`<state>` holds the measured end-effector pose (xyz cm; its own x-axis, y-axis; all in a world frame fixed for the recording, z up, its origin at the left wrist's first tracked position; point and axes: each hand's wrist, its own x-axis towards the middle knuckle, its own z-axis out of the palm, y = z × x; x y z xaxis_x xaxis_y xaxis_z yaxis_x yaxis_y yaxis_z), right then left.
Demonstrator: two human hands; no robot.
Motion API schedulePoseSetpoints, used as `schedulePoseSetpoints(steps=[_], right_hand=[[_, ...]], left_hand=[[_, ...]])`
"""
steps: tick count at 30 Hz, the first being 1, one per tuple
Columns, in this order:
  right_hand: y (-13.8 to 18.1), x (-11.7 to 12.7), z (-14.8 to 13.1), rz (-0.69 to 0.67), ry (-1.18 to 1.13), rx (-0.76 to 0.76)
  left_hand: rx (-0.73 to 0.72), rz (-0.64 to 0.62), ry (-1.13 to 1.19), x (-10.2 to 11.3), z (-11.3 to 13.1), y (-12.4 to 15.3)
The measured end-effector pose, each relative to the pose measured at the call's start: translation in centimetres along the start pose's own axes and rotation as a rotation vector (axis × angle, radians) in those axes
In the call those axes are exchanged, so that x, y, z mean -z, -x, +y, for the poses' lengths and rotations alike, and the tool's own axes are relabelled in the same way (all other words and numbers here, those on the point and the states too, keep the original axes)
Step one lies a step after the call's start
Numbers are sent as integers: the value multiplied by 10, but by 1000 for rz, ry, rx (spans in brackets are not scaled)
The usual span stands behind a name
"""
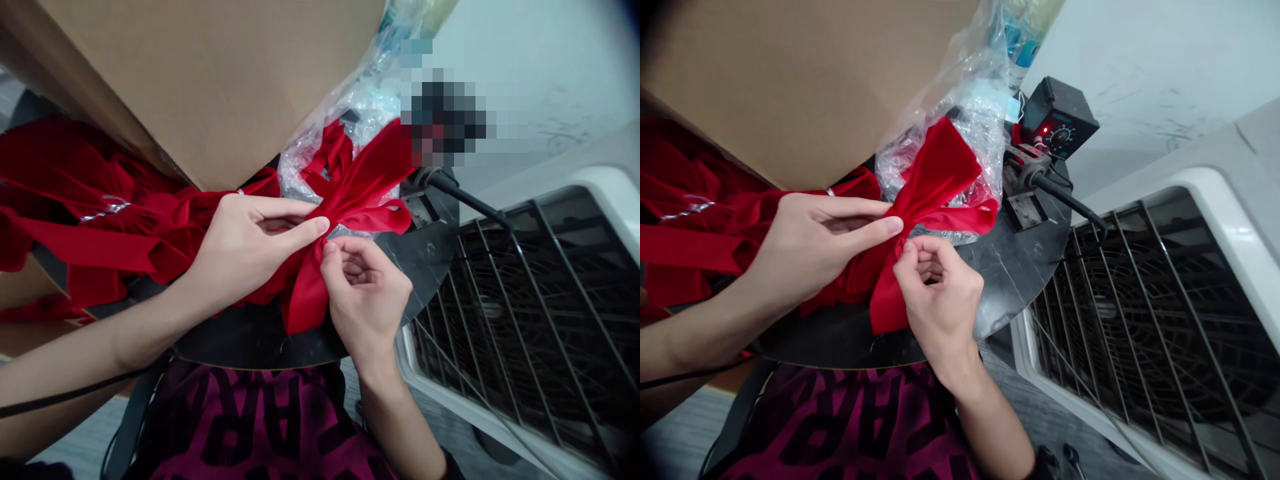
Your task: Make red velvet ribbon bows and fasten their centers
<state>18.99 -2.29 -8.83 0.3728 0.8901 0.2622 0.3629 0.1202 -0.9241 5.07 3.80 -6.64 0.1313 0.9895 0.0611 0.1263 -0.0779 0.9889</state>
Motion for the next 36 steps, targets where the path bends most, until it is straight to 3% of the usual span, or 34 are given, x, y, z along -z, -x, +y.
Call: schedulePoseSetpoints(steps=[6, 9, 13, 14, 15, 16, 18, 20, 26, 31, 36], right_hand=[[-5, -2, 11, -103, -416, -389], [4, 8, 13, -223, -467, -502], [14, 43, 11, -595, -338, -526], [11, 55, 13, -634, -282, -509], [4, 66, 17, -578, -230, -471], [-7, 78, 24, -431, -189, -421], [-37, 97, 41, -29, -197, -317], [-71, 111, 61, 148, -364, -378], [-139, 109, 99, 248, -438, -309], [-158, 94, 113, 306, -329, -130], [-161, 114, 111, 378, -27, -13]], left_hand=[[125, -16, 259, -2, -7, -4], [100, -66, 296, 2, -8, -5], [-16, -115, 340, 7, -9, -10], [-36, -146, 334, 8, -9, -11], [-53, -185, 319, 8, -9, -12], [-72, -217, 298, 9, -10, -13], [-107, -266, 268, 10, -10, -14], [-122, -311, 262, 10, -10, -14], [14, -366, 212, 11, -7, -13], [63, -354, 116, 14, -6, -13], [32, -354, 40, 15, -7, -14]])
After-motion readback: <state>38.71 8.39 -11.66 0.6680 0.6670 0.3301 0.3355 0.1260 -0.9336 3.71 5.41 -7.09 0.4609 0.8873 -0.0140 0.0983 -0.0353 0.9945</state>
